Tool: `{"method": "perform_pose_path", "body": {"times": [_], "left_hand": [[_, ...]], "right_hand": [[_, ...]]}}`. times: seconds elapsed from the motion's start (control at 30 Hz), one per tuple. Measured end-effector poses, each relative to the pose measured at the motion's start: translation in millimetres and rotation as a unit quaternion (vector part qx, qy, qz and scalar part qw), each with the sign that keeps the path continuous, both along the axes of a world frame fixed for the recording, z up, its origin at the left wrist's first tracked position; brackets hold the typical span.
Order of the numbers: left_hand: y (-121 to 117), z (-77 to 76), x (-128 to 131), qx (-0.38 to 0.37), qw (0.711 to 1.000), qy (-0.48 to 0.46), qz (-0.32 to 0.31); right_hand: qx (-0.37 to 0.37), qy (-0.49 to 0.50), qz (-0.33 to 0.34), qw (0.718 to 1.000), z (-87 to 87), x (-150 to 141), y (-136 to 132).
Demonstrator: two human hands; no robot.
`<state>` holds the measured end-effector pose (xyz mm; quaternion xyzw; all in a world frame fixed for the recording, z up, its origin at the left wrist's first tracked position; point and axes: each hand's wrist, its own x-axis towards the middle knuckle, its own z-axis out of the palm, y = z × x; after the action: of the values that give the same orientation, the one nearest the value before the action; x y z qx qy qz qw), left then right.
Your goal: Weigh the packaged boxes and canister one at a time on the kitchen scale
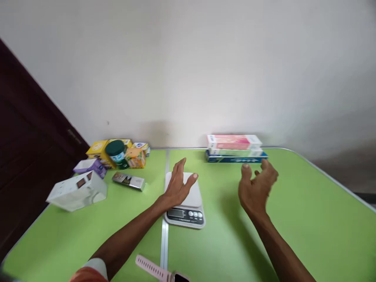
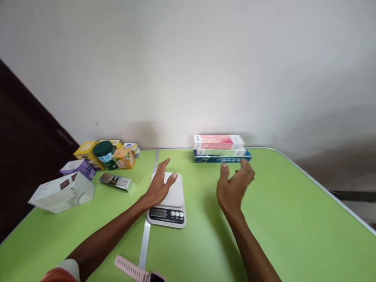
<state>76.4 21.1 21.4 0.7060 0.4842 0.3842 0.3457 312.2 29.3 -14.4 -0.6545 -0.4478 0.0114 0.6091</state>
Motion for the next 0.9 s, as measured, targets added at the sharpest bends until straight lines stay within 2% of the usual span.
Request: {"method": "perform_pose_path", "body": {"times": [0.1,0.2,0.27,0.33,0.4,0.47,0.57,0.67,0.77,0.9], "left_hand": [[-31.2,-8.8,-66.5,0.095,0.986,0.002,0.14],[-37.0,-18.3,-134.7,0.156,0.942,0.019,0.297],[-32.1,-28.1,-173.6,0.129,0.916,0.031,0.377],[-25.9,-39.3,-202.8,0.061,0.904,0.033,0.422],[-21.3,-49.4,-221.7,-0.001,0.903,0.024,0.428],[-18.8,-56.2,-232.6,-0.03,0.908,0.014,0.417],[-17.9,-59.0,-240.3,-0.035,0.91,0.004,0.413],[-21.3,-54.1,-241.8,-0.035,0.906,-0.007,0.422],[-33.0,-42.0,-235.6,-0.02,0.902,-0.021,0.431],[-57.8,-16.6,-210.2,0.032,0.911,-0.067,0.405]], "right_hand": [[0.001,0.017,0.119,0.993,13.0,-61.0,-38.1],[-0.022,0.061,0.277,0.959,24.7,-139.2,-63.5],[-0.069,0.097,0.37,0.921,24.5,-195.3,-72.1],[-0.14,0.125,0.434,0.881,18.0,-247.9,-74.2],[-0.207,0.147,0.455,0.854,8.6,-291.4,-71.4],[-0.251,0.178,0.447,0.84,0.1,-322.0,-66.3],[-0.276,0.208,0.429,0.834,-6.6,-343.6,-60.3],[-0.282,0.211,0.417,0.838,-3.7,-345.0,-60.2],[-0.281,0.215,0.414,0.839,9.8,-335.3,-65.0],[-0.239,0.225,0.395,0.858,40.3,-303.4,-73.9]]}}
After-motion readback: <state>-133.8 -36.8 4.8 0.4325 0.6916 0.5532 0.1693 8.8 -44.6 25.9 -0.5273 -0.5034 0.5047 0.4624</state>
